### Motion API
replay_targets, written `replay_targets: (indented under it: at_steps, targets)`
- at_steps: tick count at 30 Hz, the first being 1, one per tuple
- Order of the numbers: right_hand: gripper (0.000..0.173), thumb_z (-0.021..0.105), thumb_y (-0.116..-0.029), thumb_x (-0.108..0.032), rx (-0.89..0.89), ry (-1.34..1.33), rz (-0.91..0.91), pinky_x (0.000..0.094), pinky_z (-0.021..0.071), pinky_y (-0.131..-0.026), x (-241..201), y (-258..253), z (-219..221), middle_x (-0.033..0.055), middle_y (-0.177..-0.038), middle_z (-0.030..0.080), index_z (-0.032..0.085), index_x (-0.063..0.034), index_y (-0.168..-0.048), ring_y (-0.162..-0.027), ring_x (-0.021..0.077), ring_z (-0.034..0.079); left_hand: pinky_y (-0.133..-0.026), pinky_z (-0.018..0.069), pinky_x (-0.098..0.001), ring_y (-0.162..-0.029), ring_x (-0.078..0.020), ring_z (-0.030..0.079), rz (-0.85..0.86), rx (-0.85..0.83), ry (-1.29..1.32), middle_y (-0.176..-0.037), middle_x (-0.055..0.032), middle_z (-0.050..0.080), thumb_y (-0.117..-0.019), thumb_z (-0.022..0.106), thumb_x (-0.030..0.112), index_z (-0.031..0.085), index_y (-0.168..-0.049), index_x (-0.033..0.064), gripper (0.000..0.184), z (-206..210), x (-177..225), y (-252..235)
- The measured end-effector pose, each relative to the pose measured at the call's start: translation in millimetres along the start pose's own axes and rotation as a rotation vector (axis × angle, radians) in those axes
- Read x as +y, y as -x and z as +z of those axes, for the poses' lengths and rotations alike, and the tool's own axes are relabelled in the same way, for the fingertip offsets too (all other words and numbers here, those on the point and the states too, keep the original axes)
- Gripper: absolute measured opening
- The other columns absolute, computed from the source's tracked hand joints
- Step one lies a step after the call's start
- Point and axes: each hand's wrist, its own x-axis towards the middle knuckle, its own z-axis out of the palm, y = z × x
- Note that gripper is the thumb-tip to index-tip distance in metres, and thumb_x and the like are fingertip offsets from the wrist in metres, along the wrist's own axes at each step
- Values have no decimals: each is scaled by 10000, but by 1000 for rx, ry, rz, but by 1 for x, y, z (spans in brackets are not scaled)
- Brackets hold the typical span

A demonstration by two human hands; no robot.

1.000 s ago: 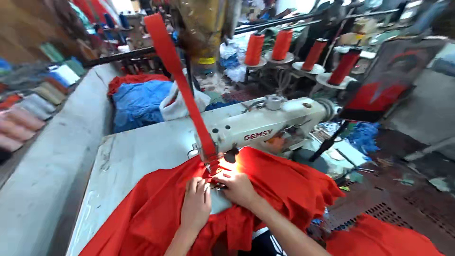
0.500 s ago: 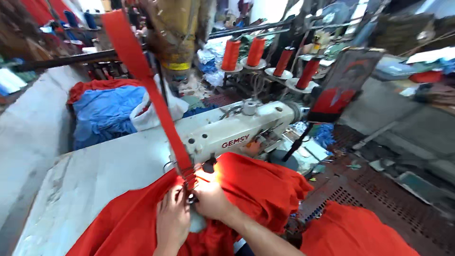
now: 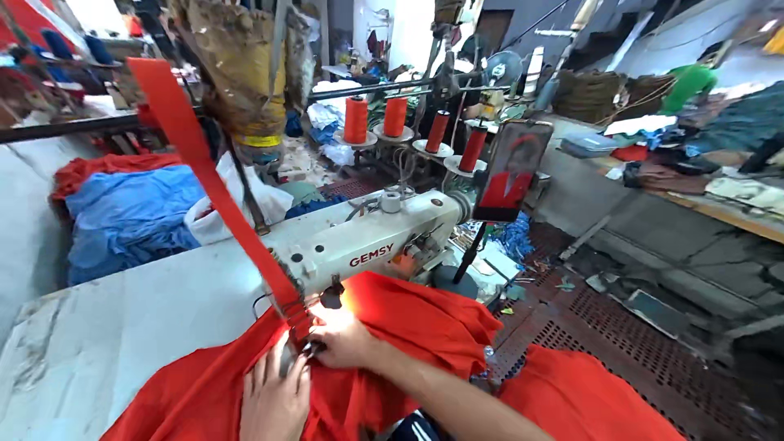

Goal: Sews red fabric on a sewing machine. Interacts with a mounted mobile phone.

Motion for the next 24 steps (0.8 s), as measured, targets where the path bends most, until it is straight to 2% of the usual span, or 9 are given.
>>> replay_targets:
  at_steps: [2, 5, 8, 11, 13, 16, 18, 21, 24]
  targets:
    - [232, 718, -886, -286, -82, -47, 44, 580, 557, -888, 2, -4, -13, 141, -1152, 743, 789, -158, -1065, -1060, 329, 710, -1036, 430, -632, -1327, -416, 545, 10, 7, -21, -1457, -158, 582, -1011, 445, 371, 785, -1123, 226, 387, -1, 3, -1]
    - [277, 640, -960, -325, -237, -82, 245, 543, 580, -854, -31, 11, -32, 95, -1262, 699, 752, -258, -1205, -1063, 288, 702, -1082, 402, -610, -1371, -375, 511, -34, -56, -25, -1515, -113, 537, -1015, 486, 339, 742, -1226, 253, 343, -4, 4, -3]
    - [278, 607, -976, -368, -222, -66, 347, 499, 588, -681, -51, 50, -33, 67, -1052, 702, 738, -252, -1193, -847, 245, 707, -1138, 349, -561, -1419, -325, 461, -116, -118, -19, -1572, -58, 481, -1051, 394, 391, 684, -1329, 337, 405, -4, 7, -3]
    - [345, 545, -985, -331, -240, 103, 513, 543, 576, -689, -28, 50, -41, 88, -1098, 706, 693, -273, -1291, -889, 299, 718, -1140, 342, -564, -1425, -318, 456, -142, -116, -20, -1575, -48, 480, -1058, 369, 414, 705, -1294, 323, 421, -2, 11, -3]
    - [410, 537, -975, -219, -387, 78, 638, 598, 555, -802, -27, 30, -63, 130, -1230, 670, 648, -259, -1368, -1029, 352, 693, -1122, 355, -577, -1418, -325, 467, -125, -79, -23, -1561, -55, 497, -1050, 387, 414, 724, -1264, 315, 411, 0, 12, -3]
    - [383, 551, -985, -220, -399, -62, 603, 605, 562, -857, -60, 20, -70, 141, -1286, 670, 663, -204, -1352, -1084, 352, 692, -1067, 397, -610, -1365, -360, 519, -58, 28, -34, -1498, -89, 559, -1028, 411, 411, 754, -1206, 297, 402, 5, 8, -1]
    - [452, 565, -986, -213, -389, -207, 582, 607, 557, -873, -83, 20, -54, 151, -1297, 666, 593, -172, -1436, -1102, 352, 685, -1036, 389, -666, -1342, -424, 523, -17, 33, 2, -1476, -152, 567, -924, 552, 278, 769, -1181, 223, 341, 3, 8, 0]
    - [581, 621, -933, -234, -335, -110, 623, 593, 580, -756, -91, 16, -21, 148, -1320, 643, 513, -141, -1496, -1015, 356, 705, -1053, 348, -703, -1372, -479, 470, -12, -34, 61, -1487, -210, 535, -817, 700, 159, 769, -1187, 192, 378, -1, 3, -2]
    - [499, 639, -895, -210, -204, 44, 547, 525, 575, -622, -83, 17, -2, 116, -1119, 696, 607, -144, -1389, -872, 309, 720, -1031, 358, -703, -1350, -504, 473, -9, -29, 69, -1461, -237, 543, -796, 711, 187, 786, -1124, 168, 336, -3, -1, -4]
